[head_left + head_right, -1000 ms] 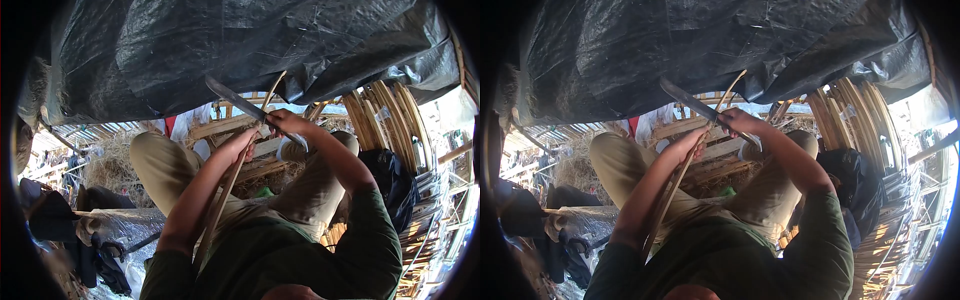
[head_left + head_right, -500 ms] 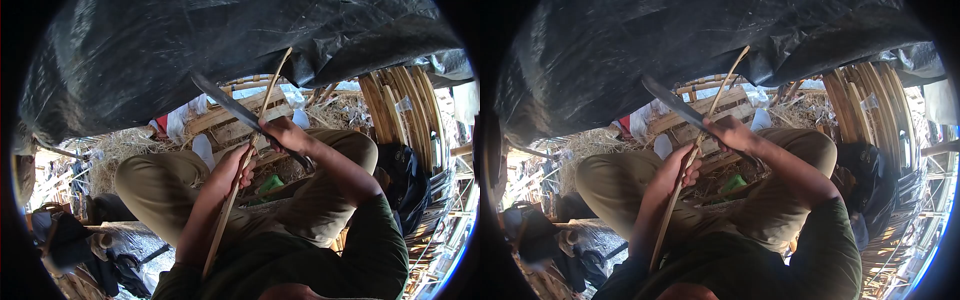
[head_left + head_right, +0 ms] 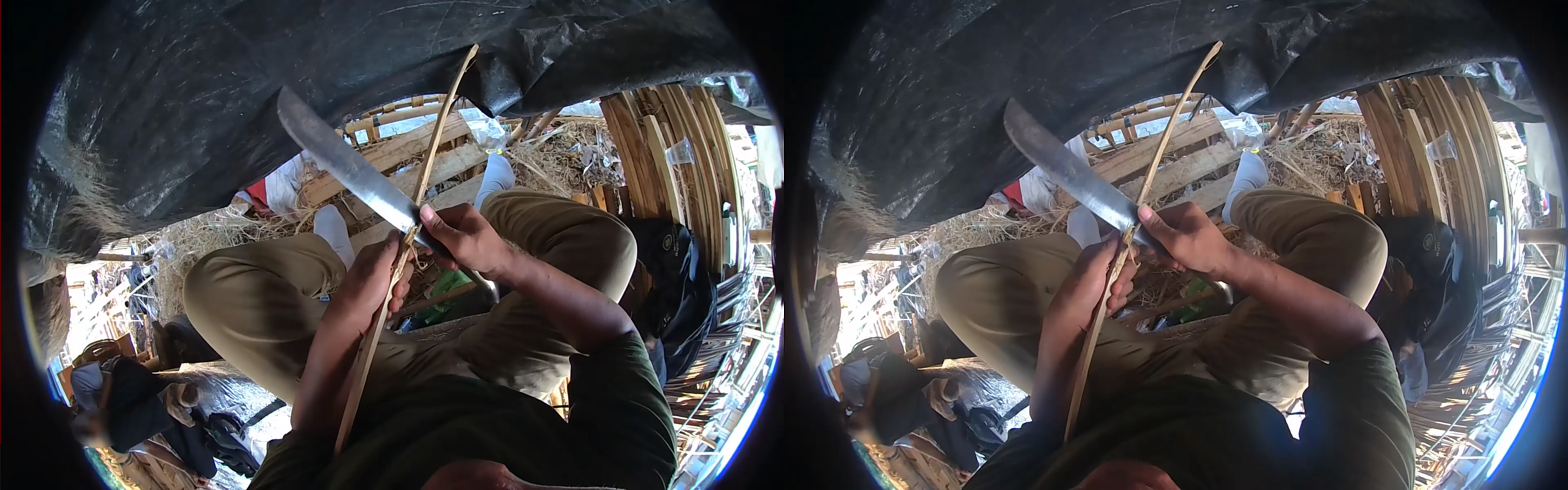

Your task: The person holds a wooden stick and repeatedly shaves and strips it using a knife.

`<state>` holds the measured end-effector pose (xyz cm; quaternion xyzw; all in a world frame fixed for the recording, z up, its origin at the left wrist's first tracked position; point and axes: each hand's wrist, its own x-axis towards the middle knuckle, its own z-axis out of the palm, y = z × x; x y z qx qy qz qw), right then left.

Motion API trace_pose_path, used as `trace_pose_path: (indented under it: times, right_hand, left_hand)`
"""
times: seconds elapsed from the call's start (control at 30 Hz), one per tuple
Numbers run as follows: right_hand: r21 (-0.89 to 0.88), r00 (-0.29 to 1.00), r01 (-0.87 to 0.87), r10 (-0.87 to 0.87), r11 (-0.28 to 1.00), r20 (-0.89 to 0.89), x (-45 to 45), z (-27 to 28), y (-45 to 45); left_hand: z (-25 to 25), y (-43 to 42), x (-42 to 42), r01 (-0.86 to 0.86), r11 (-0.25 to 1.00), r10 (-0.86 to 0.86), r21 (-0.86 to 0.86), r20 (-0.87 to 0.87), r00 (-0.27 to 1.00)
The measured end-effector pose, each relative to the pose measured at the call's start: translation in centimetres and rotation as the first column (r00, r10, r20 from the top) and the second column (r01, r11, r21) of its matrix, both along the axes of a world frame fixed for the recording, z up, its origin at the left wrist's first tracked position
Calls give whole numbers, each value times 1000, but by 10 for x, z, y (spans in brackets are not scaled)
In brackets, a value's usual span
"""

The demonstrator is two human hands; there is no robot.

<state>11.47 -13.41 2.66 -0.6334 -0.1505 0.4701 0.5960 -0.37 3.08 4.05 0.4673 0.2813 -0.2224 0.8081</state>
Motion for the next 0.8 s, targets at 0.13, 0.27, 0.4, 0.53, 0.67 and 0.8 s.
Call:
trace_pose_path:
  times: [0.13,0.27,0.4,0.53,0.67,0.8]
  right_hand:
    - [-69,974,122,-133,990,-183,-4,-1,3]
    - [-85,941,134,-154,987,-303,-4,6,3]
    - [-73,961,92,-108,993,-254,-3,7,0]
    - [-48,982,66,-73,997,-172,-1,9,-3]
    - [-85,991,17,-29,996,-131,-2,10,-4]
    - [-75,918,13,-42,997,-395,-5,19,-6]
  left_hand:
    - [4,-1,1,-19,999,18,-46,-14,1000]
    - [9,-3,2,-20,999,20,-43,-17,1000]
    - [10,-4,4,-16,999,14,-33,-51,999]
    - [11,-4,5,-16,999,13,-37,-63,998]
    - [14,-7,5,-21,1000,20,-15,-73,997]
    - [10,-6,5,4,1000,-6,-26,-62,998]
